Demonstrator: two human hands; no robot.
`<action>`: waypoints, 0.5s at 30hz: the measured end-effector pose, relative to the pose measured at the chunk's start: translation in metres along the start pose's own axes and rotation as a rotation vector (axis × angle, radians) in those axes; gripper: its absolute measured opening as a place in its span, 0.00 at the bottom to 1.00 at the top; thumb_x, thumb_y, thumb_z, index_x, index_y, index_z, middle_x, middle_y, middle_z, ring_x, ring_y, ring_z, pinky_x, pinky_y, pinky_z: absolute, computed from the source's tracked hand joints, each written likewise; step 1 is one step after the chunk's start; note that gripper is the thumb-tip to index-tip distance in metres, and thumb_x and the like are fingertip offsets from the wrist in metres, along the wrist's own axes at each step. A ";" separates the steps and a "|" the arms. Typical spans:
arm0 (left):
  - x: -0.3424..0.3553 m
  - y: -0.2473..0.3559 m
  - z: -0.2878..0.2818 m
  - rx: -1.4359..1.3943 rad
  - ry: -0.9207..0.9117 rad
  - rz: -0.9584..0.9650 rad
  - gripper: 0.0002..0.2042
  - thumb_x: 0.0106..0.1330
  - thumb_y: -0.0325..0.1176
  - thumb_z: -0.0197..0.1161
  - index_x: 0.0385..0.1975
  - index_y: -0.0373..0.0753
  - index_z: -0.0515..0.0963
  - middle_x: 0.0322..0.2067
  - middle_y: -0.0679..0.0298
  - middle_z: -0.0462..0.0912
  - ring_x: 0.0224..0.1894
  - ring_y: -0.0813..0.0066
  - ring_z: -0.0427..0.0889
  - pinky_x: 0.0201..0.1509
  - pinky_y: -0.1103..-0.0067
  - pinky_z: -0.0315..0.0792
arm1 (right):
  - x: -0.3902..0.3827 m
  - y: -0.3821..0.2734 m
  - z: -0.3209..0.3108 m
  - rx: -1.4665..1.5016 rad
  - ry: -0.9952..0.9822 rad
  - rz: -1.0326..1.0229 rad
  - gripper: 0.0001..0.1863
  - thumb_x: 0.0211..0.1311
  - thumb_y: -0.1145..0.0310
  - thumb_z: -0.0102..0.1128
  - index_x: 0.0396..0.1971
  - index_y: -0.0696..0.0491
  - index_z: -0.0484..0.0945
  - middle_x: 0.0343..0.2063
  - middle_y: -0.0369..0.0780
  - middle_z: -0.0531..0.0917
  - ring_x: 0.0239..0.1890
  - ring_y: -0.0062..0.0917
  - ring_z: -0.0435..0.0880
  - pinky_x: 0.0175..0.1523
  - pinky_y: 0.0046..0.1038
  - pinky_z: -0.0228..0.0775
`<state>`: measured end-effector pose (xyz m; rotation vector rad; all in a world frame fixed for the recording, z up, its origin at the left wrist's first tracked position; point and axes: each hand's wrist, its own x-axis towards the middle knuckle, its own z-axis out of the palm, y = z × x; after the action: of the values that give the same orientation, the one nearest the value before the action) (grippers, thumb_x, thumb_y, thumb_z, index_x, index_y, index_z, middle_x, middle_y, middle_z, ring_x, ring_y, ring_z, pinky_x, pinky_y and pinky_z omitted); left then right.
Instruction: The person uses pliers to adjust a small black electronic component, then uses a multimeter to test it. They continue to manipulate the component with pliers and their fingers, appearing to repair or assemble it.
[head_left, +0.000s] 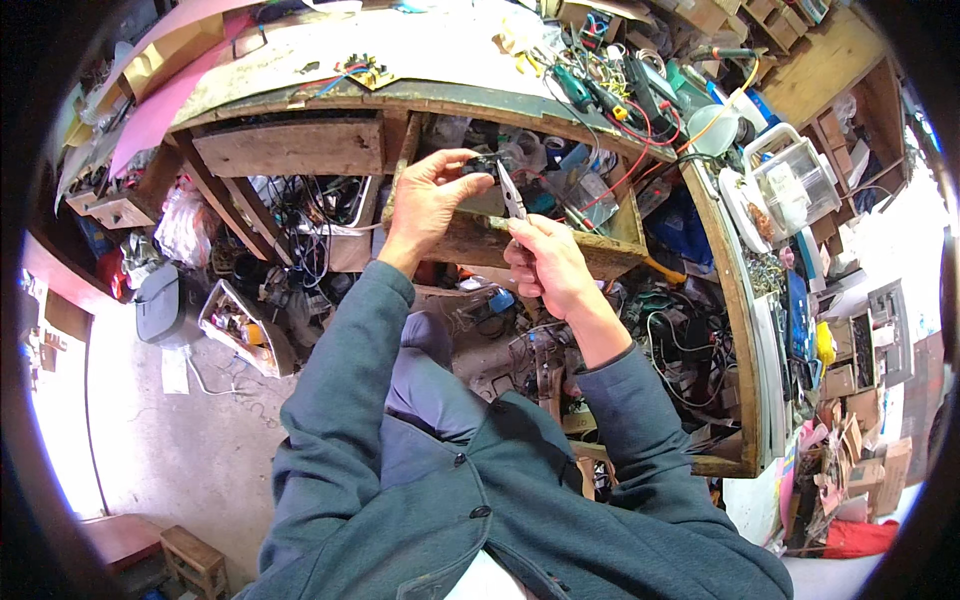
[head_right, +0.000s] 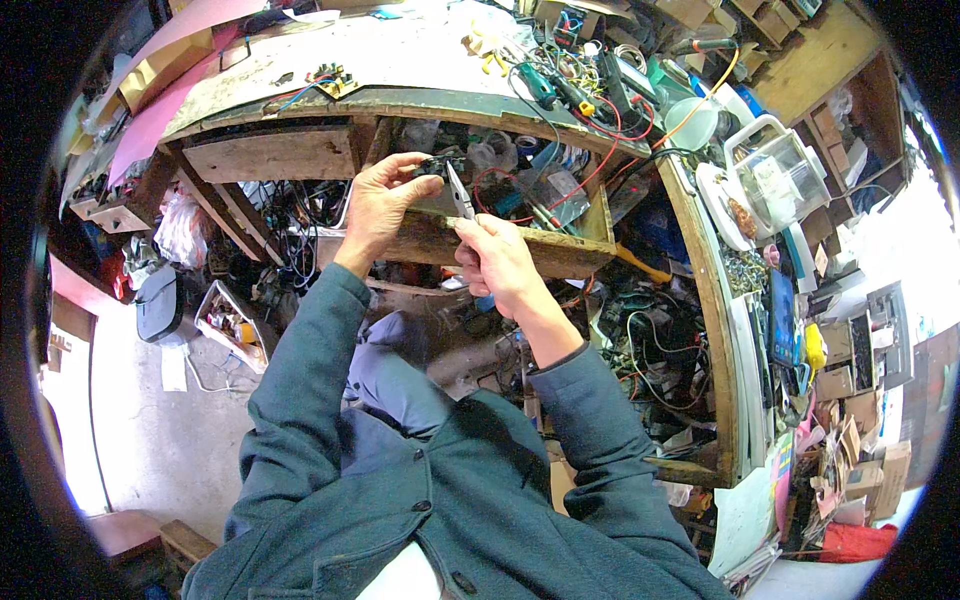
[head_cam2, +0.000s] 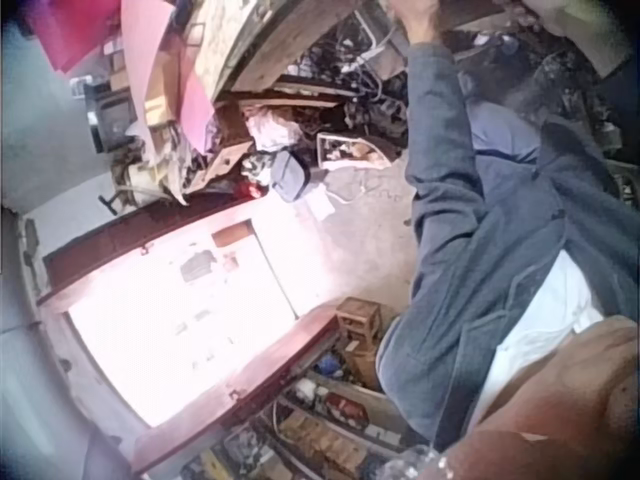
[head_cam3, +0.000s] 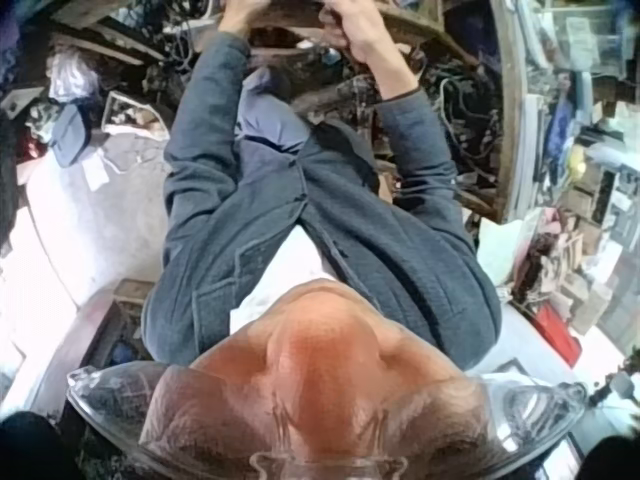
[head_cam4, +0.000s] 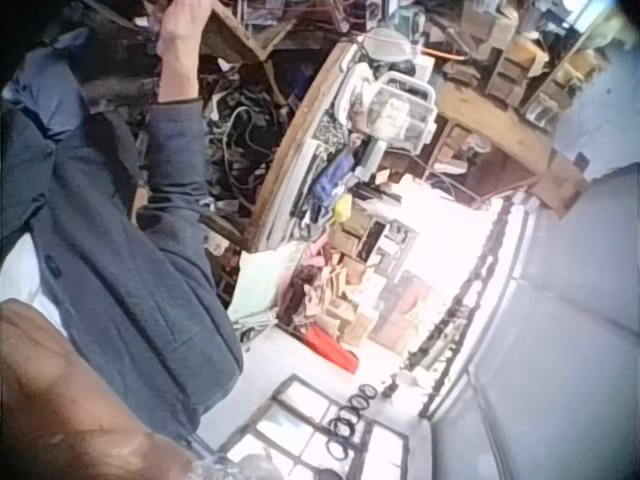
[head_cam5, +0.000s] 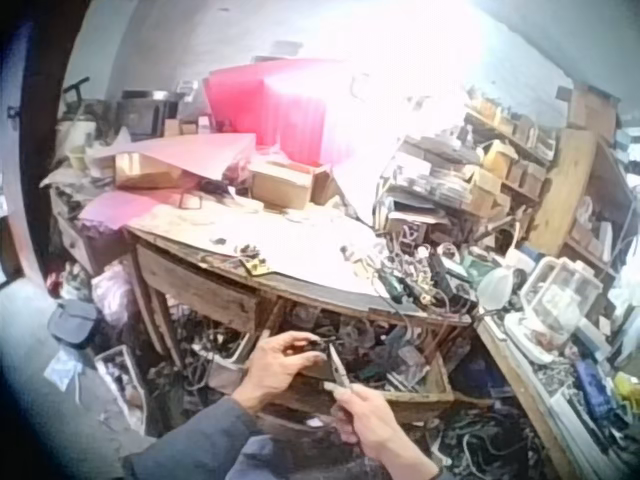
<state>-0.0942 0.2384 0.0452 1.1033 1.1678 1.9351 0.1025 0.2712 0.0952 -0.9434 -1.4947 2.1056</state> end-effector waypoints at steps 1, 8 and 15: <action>0.000 0.000 0.000 0.013 0.003 0.000 0.13 0.61 0.23 0.72 0.46 0.36 0.83 0.35 0.64 0.88 0.37 0.81 0.85 0.43 0.82 0.79 | 0.001 0.000 0.000 0.001 0.000 0.003 0.13 0.72 0.58 0.57 0.29 0.49 0.70 0.20 0.30 0.71 0.14 0.13 0.65 0.16 0.18 0.54; -0.002 -0.003 0.005 0.002 0.038 0.039 0.14 0.61 0.22 0.71 0.47 0.35 0.83 0.37 0.65 0.88 0.37 0.83 0.84 0.44 0.84 0.78 | 0.006 0.010 -0.006 -0.104 0.023 -0.106 0.14 0.72 0.58 0.57 0.29 0.50 0.71 0.18 0.32 0.74 0.13 0.14 0.69 0.16 0.20 0.59; -0.002 -0.005 0.003 -0.047 0.027 0.039 0.14 0.61 0.22 0.72 0.47 0.35 0.83 0.36 0.66 0.88 0.37 0.83 0.84 0.44 0.84 0.78 | 0.001 0.004 -0.001 -0.038 0.004 -0.053 0.14 0.73 0.58 0.57 0.29 0.49 0.70 0.18 0.31 0.72 0.14 0.14 0.67 0.17 0.19 0.58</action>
<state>-0.0900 0.2397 0.0411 1.0860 1.1166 2.0029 0.1023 0.2711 0.0910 -0.9112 -1.5459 2.0433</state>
